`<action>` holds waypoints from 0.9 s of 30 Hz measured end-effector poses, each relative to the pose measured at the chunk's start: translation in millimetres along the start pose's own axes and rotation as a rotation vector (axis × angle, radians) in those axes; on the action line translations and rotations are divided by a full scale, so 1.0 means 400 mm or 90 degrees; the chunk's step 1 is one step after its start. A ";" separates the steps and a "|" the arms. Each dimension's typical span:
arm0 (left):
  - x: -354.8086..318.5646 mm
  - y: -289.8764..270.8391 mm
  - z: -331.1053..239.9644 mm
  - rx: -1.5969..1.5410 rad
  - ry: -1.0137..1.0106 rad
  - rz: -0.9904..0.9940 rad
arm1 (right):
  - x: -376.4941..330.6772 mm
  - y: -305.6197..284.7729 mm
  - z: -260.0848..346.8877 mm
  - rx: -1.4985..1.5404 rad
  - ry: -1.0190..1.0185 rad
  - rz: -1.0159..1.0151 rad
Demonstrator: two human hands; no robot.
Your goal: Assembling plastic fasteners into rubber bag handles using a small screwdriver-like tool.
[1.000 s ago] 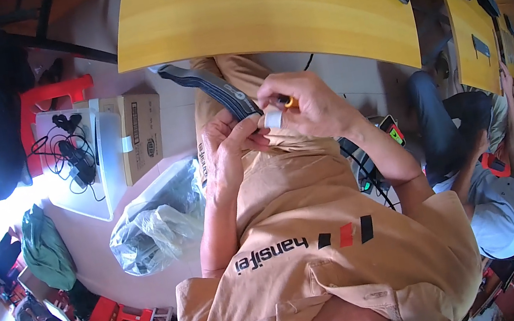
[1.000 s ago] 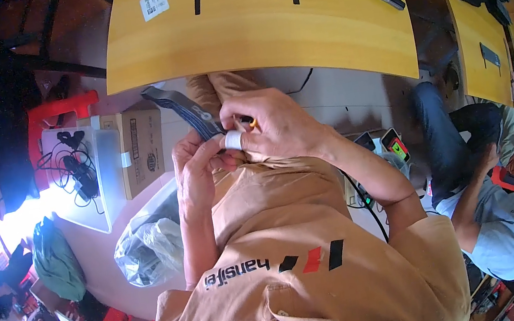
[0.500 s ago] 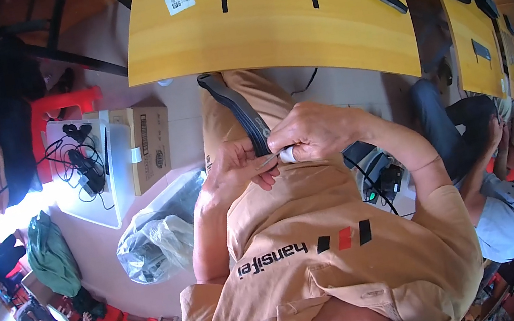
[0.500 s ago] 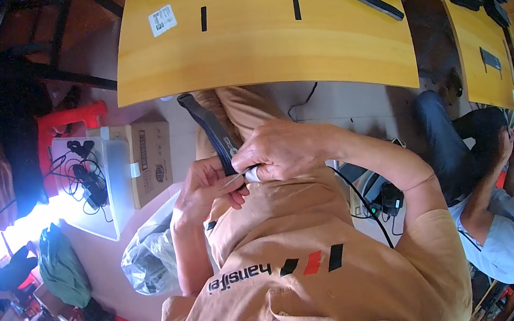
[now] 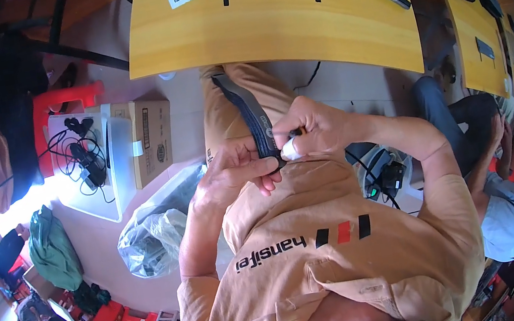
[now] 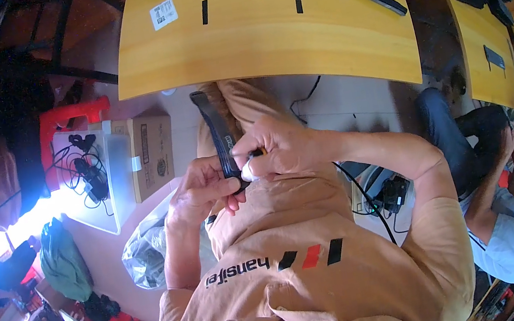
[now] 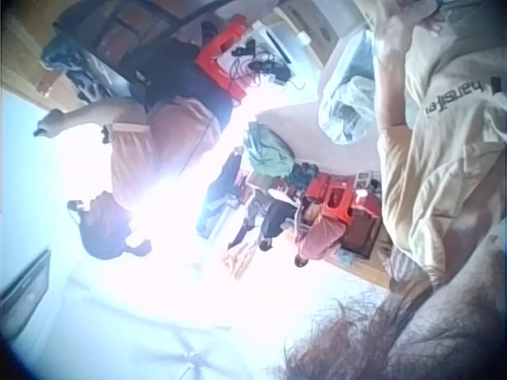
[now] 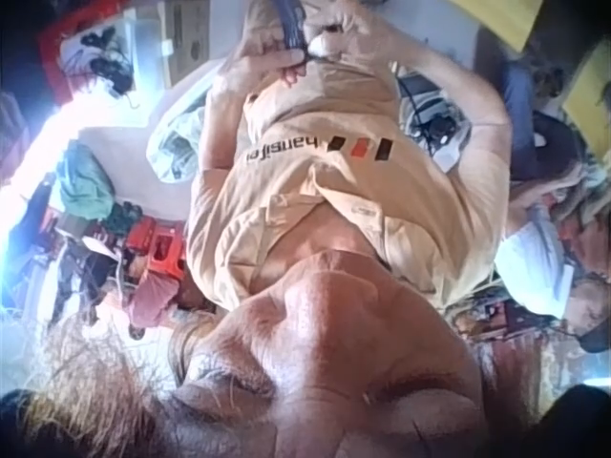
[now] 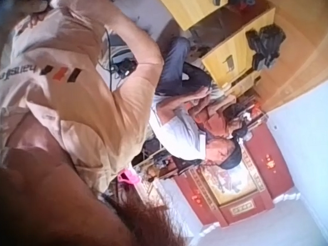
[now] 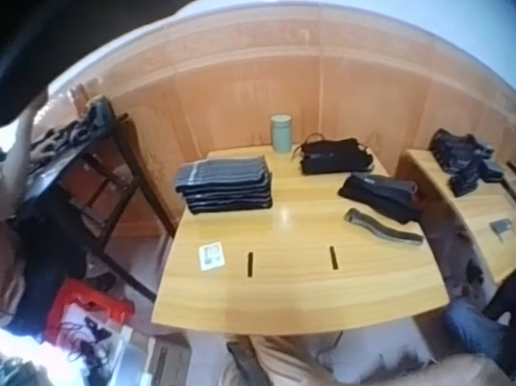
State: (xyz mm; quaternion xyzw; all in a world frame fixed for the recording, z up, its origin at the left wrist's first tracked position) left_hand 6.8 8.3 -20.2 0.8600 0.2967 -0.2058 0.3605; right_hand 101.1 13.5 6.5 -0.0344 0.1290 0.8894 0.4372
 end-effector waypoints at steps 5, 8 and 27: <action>-0.016 0.003 0.001 -0.042 -0.045 0.069 | -0.009 -0.006 -0.049 0.451 0.131 -0.042; -0.014 -0.025 0.012 -0.063 -0.040 0.005 | -0.013 -0.013 -0.036 0.226 0.128 -0.021; -0.007 -0.021 0.069 -0.119 0.037 -0.138 | 0.022 0.007 -0.004 -0.262 -0.139 -0.067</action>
Point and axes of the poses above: each hand's wrist, its own x-axis towards the middle knuckle, its own y-axis out of the palm, z = x × y, the point moved 8 cm from there along x, towards the middle knuckle, and after that the axes turned 3 degrees about x, right-handed, at the moved point
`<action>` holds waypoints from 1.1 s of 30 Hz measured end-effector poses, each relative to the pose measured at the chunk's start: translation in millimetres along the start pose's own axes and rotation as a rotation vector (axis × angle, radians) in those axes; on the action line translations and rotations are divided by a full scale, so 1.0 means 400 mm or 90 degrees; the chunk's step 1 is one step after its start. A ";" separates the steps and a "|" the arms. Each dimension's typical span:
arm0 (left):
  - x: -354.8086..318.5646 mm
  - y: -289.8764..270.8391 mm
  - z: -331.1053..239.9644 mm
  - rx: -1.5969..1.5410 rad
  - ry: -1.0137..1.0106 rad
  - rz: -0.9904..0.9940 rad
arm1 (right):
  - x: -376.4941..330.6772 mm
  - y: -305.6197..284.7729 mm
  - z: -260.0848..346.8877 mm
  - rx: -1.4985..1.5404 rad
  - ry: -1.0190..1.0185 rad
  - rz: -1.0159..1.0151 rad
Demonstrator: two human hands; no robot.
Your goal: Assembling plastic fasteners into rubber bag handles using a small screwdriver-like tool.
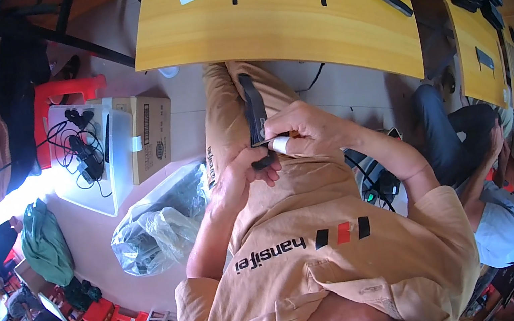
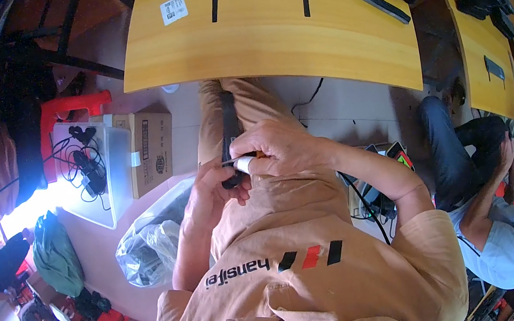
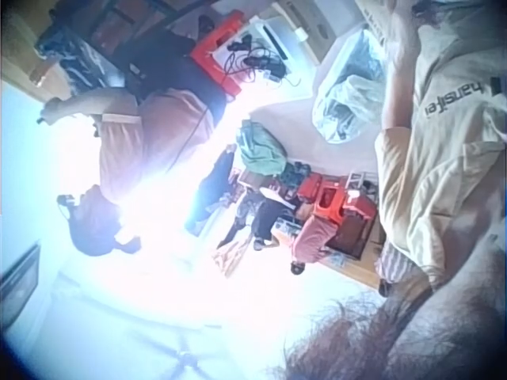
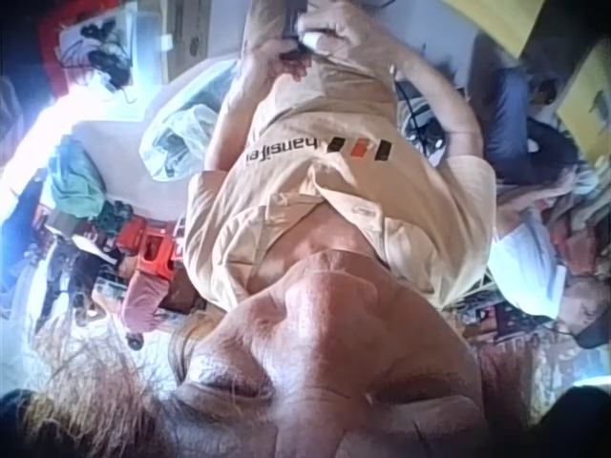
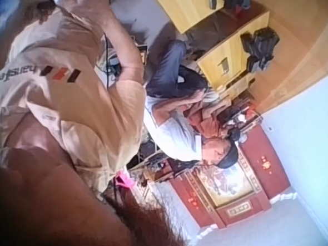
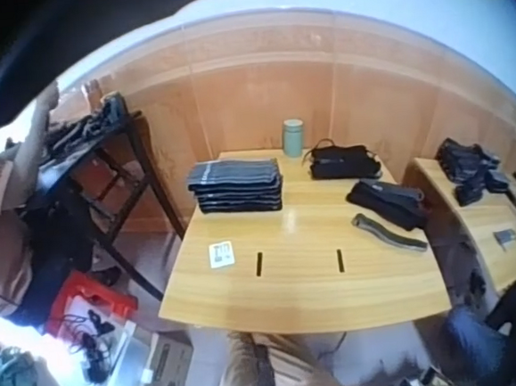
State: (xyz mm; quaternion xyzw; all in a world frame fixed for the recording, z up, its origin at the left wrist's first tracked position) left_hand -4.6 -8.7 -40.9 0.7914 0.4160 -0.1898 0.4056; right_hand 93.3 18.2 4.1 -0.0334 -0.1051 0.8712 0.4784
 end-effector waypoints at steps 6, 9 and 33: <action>0.006 0.005 0.015 -0.069 -0.005 0.051 | -0.014 0.021 -0.045 0.122 0.027 -0.001; 0.001 0.010 0.017 -0.064 0.005 0.089 | -0.017 0.023 -0.042 0.303 0.119 -0.037; -0.233 -0.280 0.080 0.269 -0.208 0.444 | -0.425 -0.605 0.110 0.760 -0.300 -0.623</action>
Point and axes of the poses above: each hand's wrist, its own x-axis towards the middle knuckle, its own y-axis out of the palm, z = x × y, the point moved 8 cm from there along x, towards the middle knuckle, and after that the axes turned 3 degrees about x, right-handed, at the moved point
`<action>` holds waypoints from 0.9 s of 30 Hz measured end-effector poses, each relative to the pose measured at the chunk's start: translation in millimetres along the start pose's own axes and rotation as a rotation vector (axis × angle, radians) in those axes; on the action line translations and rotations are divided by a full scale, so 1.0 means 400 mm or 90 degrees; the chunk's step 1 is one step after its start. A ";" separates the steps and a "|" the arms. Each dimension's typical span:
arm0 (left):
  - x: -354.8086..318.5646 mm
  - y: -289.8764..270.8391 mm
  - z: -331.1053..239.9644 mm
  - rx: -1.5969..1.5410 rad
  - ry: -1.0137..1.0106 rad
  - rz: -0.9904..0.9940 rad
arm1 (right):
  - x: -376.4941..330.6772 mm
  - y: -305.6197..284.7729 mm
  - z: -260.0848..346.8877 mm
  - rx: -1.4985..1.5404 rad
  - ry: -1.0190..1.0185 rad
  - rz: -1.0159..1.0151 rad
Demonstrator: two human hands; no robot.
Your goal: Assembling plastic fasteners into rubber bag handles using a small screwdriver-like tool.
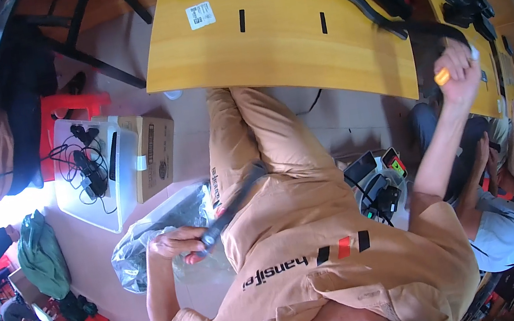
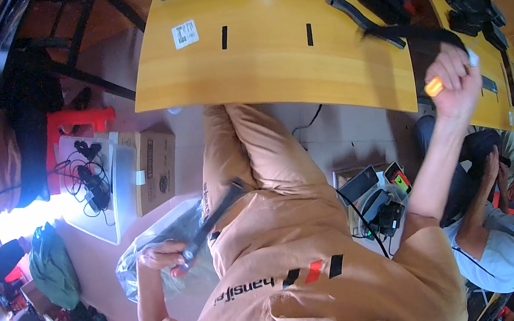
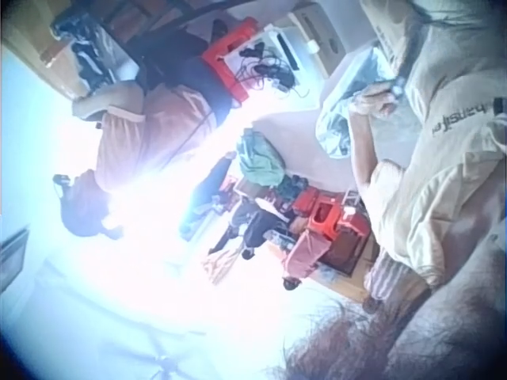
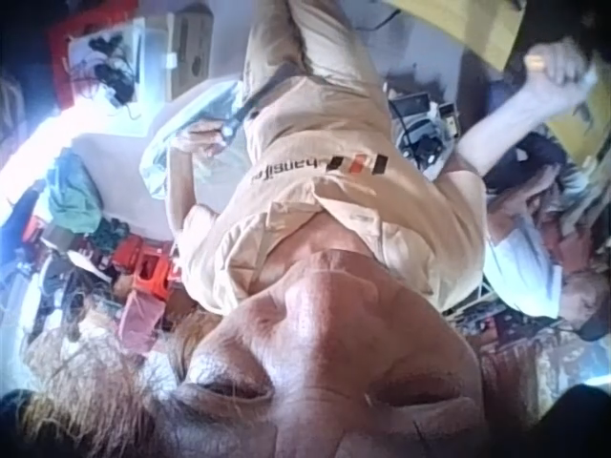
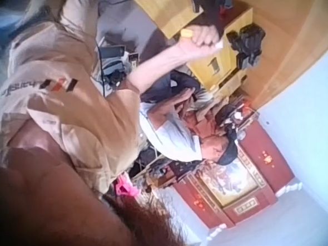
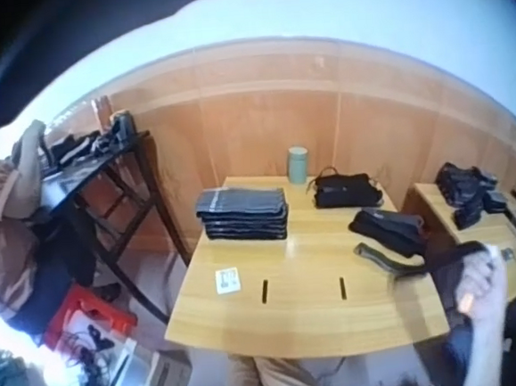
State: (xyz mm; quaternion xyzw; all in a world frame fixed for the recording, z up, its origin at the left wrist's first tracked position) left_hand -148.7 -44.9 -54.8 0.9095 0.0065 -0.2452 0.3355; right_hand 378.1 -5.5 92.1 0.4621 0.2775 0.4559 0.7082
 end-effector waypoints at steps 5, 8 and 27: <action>-0.039 -0.082 -0.152 -0.033 0.253 -0.251 | -0.033 0.094 -0.042 -0.250 0.039 0.011; -0.032 -0.173 -0.279 0.041 0.336 -0.466 | -0.050 0.141 -0.064 -0.412 0.045 0.089; 0.133 -0.437 -0.521 0.387 0.301 -1.000 | -0.059 0.154 -0.124 -1.104 -0.126 0.143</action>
Point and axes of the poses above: each hand's wrist, its own x-axis towards the middle knuckle, its own y-axis out of the palm, z = x × y, the point moved 8 cm from there along x, towards the middle knuckle, and after that the axes turned 3 degrees about x, right-handed, at the moved point
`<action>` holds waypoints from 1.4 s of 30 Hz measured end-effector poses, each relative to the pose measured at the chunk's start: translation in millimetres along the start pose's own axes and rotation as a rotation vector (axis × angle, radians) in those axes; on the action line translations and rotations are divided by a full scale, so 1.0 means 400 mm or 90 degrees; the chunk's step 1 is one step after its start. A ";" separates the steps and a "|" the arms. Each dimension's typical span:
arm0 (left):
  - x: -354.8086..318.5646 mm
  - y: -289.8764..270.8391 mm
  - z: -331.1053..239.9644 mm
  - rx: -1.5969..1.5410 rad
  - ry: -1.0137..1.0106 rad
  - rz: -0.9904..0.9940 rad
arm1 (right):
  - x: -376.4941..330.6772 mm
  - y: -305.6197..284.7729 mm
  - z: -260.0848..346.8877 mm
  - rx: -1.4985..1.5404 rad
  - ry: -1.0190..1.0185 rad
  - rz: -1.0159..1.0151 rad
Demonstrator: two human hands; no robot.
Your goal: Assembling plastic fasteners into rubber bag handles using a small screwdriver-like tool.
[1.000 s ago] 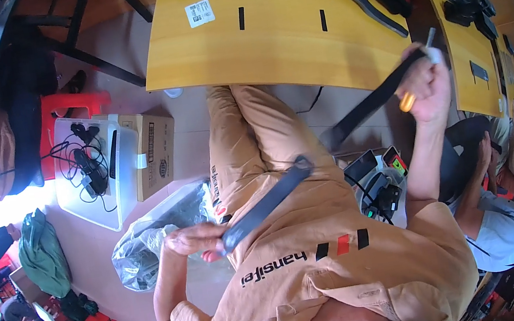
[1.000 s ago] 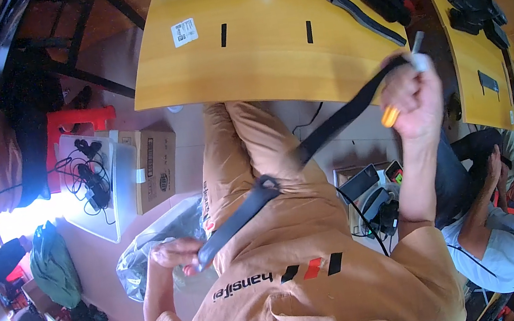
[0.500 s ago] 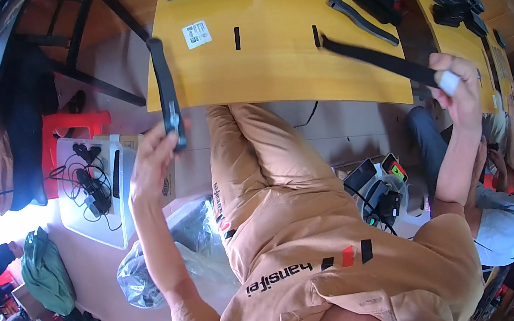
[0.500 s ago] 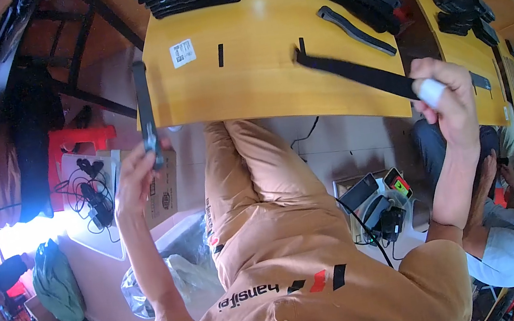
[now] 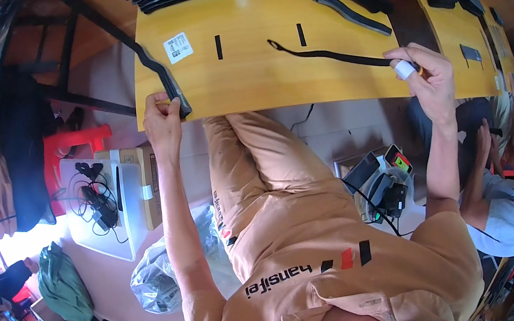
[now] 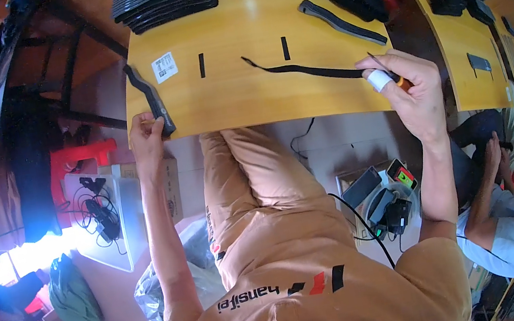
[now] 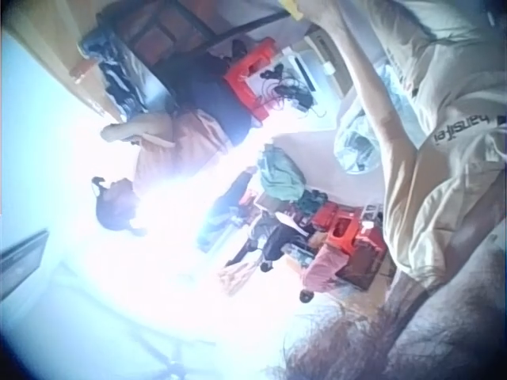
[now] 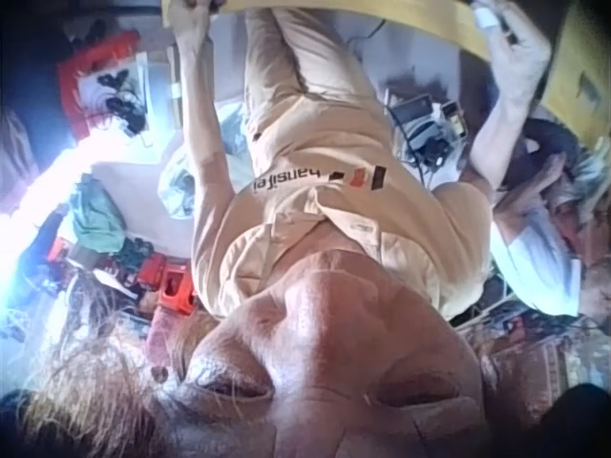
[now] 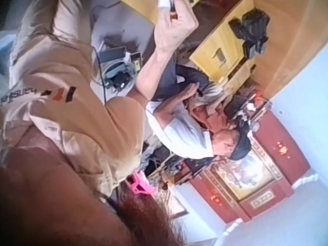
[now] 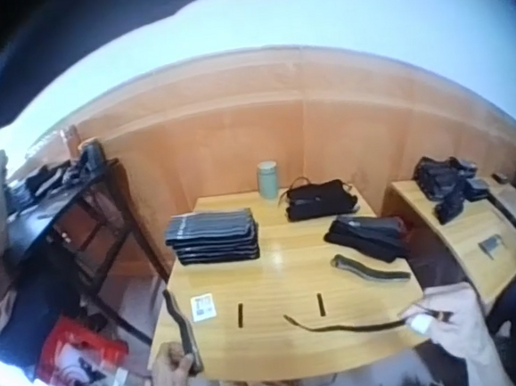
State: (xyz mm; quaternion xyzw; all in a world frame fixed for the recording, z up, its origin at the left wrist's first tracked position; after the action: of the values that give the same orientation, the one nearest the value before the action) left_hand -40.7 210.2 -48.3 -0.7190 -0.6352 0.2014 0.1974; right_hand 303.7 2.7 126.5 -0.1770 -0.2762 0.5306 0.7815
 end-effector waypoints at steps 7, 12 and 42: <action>-0.030 -0.008 -0.035 -0.055 -0.035 -0.039 | -0.010 -0.001 -0.029 0.054 -0.008 -0.017; -0.038 -0.001 -0.034 -0.078 -0.044 -0.023 | -0.025 0.004 -0.041 0.166 0.142 0.005; 0.061 0.211 -0.188 -0.256 -0.035 0.315 | 0.111 0.258 -0.319 0.331 0.339 -0.034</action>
State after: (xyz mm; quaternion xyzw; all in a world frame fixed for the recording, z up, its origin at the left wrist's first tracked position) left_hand 73.1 222.7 -31.7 -0.8706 -0.4733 0.1327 -0.0209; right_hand 320.1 84.7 -21.6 -0.0970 0.0763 0.4978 0.8584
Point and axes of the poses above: each hand's wrist, its own x-axis towards the middle knuckle, its own y-axis out of the palm, z = x × y, the point moved 8 cm from there along x, towards the middle knuckle, and after that the axes turned 3 degrees about x, right-handed, at the moved point
